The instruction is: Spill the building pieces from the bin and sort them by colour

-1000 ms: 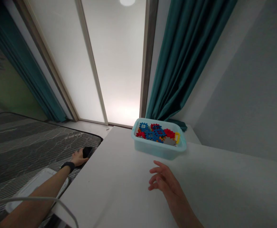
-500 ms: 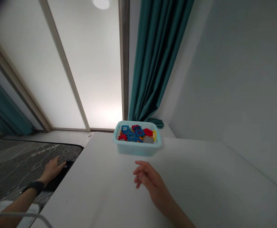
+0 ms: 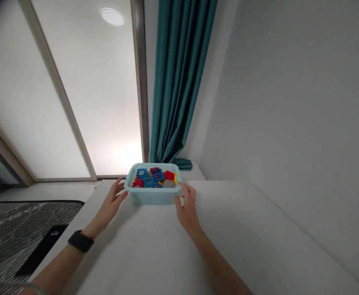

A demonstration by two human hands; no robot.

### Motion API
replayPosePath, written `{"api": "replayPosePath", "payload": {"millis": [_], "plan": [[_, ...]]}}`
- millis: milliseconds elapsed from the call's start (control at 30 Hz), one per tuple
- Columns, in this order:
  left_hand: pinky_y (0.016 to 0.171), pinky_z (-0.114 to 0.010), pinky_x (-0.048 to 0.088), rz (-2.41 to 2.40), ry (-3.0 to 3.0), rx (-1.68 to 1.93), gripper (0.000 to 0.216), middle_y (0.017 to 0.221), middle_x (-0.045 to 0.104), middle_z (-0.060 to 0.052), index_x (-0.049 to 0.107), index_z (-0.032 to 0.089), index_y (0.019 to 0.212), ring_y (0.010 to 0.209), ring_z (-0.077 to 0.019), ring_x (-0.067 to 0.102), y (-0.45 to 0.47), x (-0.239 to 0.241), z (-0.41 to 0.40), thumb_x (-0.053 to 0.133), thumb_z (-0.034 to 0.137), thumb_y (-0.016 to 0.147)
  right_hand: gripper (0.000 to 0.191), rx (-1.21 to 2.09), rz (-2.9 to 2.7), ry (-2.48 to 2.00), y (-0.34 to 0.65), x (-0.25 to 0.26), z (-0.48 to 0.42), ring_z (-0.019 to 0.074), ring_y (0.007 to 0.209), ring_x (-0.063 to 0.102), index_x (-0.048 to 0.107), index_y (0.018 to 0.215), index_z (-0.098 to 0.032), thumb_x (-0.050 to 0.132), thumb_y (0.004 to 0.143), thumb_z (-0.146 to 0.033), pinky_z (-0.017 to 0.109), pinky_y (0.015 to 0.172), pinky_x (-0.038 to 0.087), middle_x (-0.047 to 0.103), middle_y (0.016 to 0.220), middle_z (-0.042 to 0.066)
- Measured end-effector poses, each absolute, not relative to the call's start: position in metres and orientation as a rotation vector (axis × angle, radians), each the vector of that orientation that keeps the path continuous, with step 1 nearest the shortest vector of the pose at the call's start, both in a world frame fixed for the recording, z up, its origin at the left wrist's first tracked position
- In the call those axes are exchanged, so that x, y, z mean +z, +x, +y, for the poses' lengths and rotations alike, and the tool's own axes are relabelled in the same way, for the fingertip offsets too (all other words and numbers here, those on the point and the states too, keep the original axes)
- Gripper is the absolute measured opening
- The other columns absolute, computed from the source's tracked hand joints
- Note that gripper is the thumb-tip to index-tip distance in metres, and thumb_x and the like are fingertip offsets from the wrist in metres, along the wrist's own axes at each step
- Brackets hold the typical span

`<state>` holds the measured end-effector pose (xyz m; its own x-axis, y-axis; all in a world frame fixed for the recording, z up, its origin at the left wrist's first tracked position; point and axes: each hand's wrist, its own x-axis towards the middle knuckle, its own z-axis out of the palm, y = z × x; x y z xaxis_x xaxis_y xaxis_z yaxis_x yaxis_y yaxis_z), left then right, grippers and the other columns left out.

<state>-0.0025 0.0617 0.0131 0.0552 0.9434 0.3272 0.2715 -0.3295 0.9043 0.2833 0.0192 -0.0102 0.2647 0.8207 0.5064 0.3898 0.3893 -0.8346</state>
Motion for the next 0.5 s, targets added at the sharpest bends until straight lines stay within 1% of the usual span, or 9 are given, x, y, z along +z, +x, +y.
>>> {"api": "replayPosePath", "payload": {"millis": [67, 100, 200, 233, 267, 300, 400, 433, 500], "plan": [[0.108, -0.043, 0.046, 1.154, 1.576, 1.310, 0.064, 0.148, 0.052, -0.015, 0.028, 0.024, 0.152, 0.135, -0.0252, 0.052, 0.010, 0.005, 0.060, 0.050, 0.044, 0.096, 0.058, 0.560, -1.298, -1.186, 0.280, -0.019, 0.023, 0.0269, 0.134, 0.044, 0.044, 0.147, -0.028, 0.055, 0.091, -0.041, 0.046, 0.106, 0.047, 0.039, 0.148, 0.011], [0.111, -0.043, 0.043, 1.104, 1.554, 1.301, 0.064, 0.149, 0.051, -0.014, 0.027, 0.024, 0.153, 0.137, -0.0250, 0.051, 0.013, 0.001, 0.059, 0.050, 0.044, 0.097, 0.065, 0.637, -1.267, -1.164, 0.277, -0.024, 0.025, 0.0261, 0.138, 0.042, 0.035, 0.152, -0.029, 0.054, 0.092, -0.043, 0.047, 0.109, 0.044, 0.037, 0.153, 0.011], [0.116, -0.046, 0.038, 0.987, 1.531, 1.260, 0.064, 0.151, 0.050, -0.013, 0.031, 0.025, 0.153, 0.139, -0.0263, 0.048, 0.014, -0.009, 0.057, 0.052, 0.044, 0.096, 0.086, 0.794, -1.164, -1.107, 0.268, -0.035, 0.027, 0.0238, 0.146, 0.035, 0.006, 0.161, -0.029, 0.054, 0.093, -0.049, 0.050, 0.120, 0.029, 0.035, 0.160, 0.010], [0.117, -0.047, 0.036, 0.963, 1.529, 1.245, 0.064, 0.153, 0.049, -0.013, 0.034, 0.025, 0.152, 0.140, -0.0270, 0.047, 0.013, -0.012, 0.056, 0.053, 0.044, 0.095, 0.089, 0.816, -1.144, -1.101, 0.266, -0.037, 0.027, 0.0233, 0.148, 0.033, 0.002, 0.161, -0.028, 0.054, 0.093, -0.051, 0.050, 0.122, 0.024, 0.035, 0.160, 0.011], [0.118, -0.047, 0.035, 0.944, 1.526, 1.230, 0.063, 0.154, 0.047, -0.013, 0.036, 0.024, 0.151, 0.141, -0.0276, 0.046, 0.012, -0.014, 0.056, 0.055, 0.043, 0.094, 0.089, 0.828, -1.139, -1.102, 0.264, -0.039, 0.027, 0.0232, 0.149, 0.031, 0.004, 0.161, -0.028, 0.055, 0.092, -0.054, 0.050, 0.123, 0.022, 0.036, 0.160, 0.010], [0.119, -0.047, 0.034, 0.929, 1.526, 1.215, 0.063, 0.156, 0.045, -0.013, 0.038, 0.023, 0.150, 0.143, -0.0279, 0.044, 0.012, -0.016, 0.055, 0.056, 0.043, 0.093, 0.086, 0.834, -1.147, -1.109, 0.263, -0.040, 0.028, 0.0233, 0.150, 0.030, 0.011, 0.161, -0.028, 0.055, 0.092, -0.056, 0.050, 0.123, 0.021, 0.038, 0.160, 0.010], [0.122, -0.045, 0.030, 0.894, 1.535, 1.176, 0.061, 0.159, 0.041, -0.012, 0.040, 0.021, 0.148, 0.146, -0.0268, 0.040, 0.013, -0.021, 0.055, 0.056, 0.042, 0.093, 0.073, 0.831, -1.201, -1.141, 0.262, -0.040, 0.029, 0.0246, 0.151, 0.028, 0.036, 0.154, -0.027, 0.053, 0.091, -0.060, 0.050, 0.123, 0.022, 0.044, 0.156, 0.008], [0.122, -0.045, 0.030, 0.887, 1.538, 1.172, 0.061, 0.159, 0.040, -0.012, 0.040, 0.021, 0.148, 0.146, -0.0264, 0.039, 0.013, -0.022, 0.056, 0.056, 0.042, 0.093, 0.070, 0.828, -1.212, -1.148, 0.263, -0.040, 0.029, 0.0249, 0.151, 0.029, 0.041, 0.151, -0.027, 0.052, 0.091, -0.061, 0.050, 0.122, 0.023, 0.046, 0.155, 0.008], [0.121, -0.044, 0.031, 0.882, 1.545, 1.176, 0.063, 0.159, 0.040, -0.013, 0.039, 0.021, 0.149, 0.146, -0.0264, 0.040, 0.014, -0.024, 0.057, 0.057, 0.043, 0.092, 0.066, 0.823, -1.214, -1.154, 0.264, -0.039, 0.030, 0.0252, 0.150, 0.030, 0.045, 0.148, -0.027, 0.053, 0.091, -0.060, 0.050, 0.122, 0.024, 0.049, 0.152, 0.008]]}}
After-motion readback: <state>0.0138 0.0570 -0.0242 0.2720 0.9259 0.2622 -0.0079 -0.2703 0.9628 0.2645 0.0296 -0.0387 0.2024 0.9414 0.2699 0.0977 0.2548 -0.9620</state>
